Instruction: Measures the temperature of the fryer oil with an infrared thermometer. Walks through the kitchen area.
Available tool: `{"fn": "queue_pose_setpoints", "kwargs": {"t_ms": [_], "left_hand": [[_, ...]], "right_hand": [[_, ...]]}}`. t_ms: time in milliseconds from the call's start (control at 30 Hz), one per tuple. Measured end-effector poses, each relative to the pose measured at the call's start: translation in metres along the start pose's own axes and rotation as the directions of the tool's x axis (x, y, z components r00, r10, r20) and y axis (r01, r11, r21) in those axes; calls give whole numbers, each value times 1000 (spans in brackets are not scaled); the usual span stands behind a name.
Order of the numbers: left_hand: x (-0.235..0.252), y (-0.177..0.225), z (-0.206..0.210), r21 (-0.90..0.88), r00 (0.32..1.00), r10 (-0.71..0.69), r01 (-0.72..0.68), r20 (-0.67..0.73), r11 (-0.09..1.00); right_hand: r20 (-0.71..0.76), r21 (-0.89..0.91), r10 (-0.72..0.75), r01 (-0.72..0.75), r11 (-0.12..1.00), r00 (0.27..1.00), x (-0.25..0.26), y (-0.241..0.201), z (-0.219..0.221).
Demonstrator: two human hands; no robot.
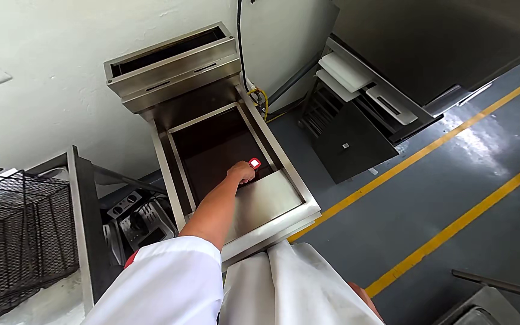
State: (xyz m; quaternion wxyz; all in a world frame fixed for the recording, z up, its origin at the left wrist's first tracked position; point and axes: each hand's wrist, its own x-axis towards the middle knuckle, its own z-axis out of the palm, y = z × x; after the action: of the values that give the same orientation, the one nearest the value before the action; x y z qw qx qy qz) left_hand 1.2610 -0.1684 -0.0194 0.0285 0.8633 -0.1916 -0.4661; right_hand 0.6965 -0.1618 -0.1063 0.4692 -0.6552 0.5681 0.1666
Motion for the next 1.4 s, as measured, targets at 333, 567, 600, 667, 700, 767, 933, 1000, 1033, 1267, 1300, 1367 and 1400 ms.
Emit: {"fn": "queue_pose_setpoints", "kwargs": {"t_ms": [333,567,600,667,700,767,933,1000,1033,1267,1300,1367,1400], "left_hand": [[-1,0,-1,2,1000,-2,2,-4,1000],[-5,0,-4,-20,1000,-2,2,-1,1000],[-5,-1,-4,-22,1000,-2,2,0,1000],[-4,-1,-3,-23,1000,-1,1,0,1000],[-4,-1,-3,-21,1000,-1,1,1,1000],[-4,-1,-3,-19,1000,-2,2,1,1000],[-5,-1,-4,-14,1000,-6,5,-2,1000],[-4,-2,-4,-21,1000,-10,10,-2,1000],[-4,-2,-5,-31,1000,-13,13,-4,999],[-43,-25,-20,-495,966,179,-249,-186,832],[-64,-24,-18,-572,948,224,-316,-226,757],[-107,-15,-5,-643,895,336,-444,-293,624],[-124,-6,8,-654,851,421,-515,-314,554]], "right_hand": [[12,0,-1,1,1000,1000,10,13,3],[10,-4,-45,45,999,999,9,12,2],[13,-5,-41,41,999,999,9,12,2],[13,-6,-36,36,999,999,10,12,3],[13,-7,-33,33,999,999,10,12,3],[10,-8,-25,25,1000,1000,10,13,3],[0,-5,-20,20,1000,1000,10,14,4],[5,-13,-19,19,1000,1000,10,14,4],[5,-11,-19,20,1000,1000,9,14,4],[-54,111,-37,43,993,998,2,10,-6],[-63,150,-58,67,986,996,-1,1,-9],[-82,217,-118,134,967,990,-7,-28,-14],[-81,250,-158,174,952,984,-13,-49,-18]]}}
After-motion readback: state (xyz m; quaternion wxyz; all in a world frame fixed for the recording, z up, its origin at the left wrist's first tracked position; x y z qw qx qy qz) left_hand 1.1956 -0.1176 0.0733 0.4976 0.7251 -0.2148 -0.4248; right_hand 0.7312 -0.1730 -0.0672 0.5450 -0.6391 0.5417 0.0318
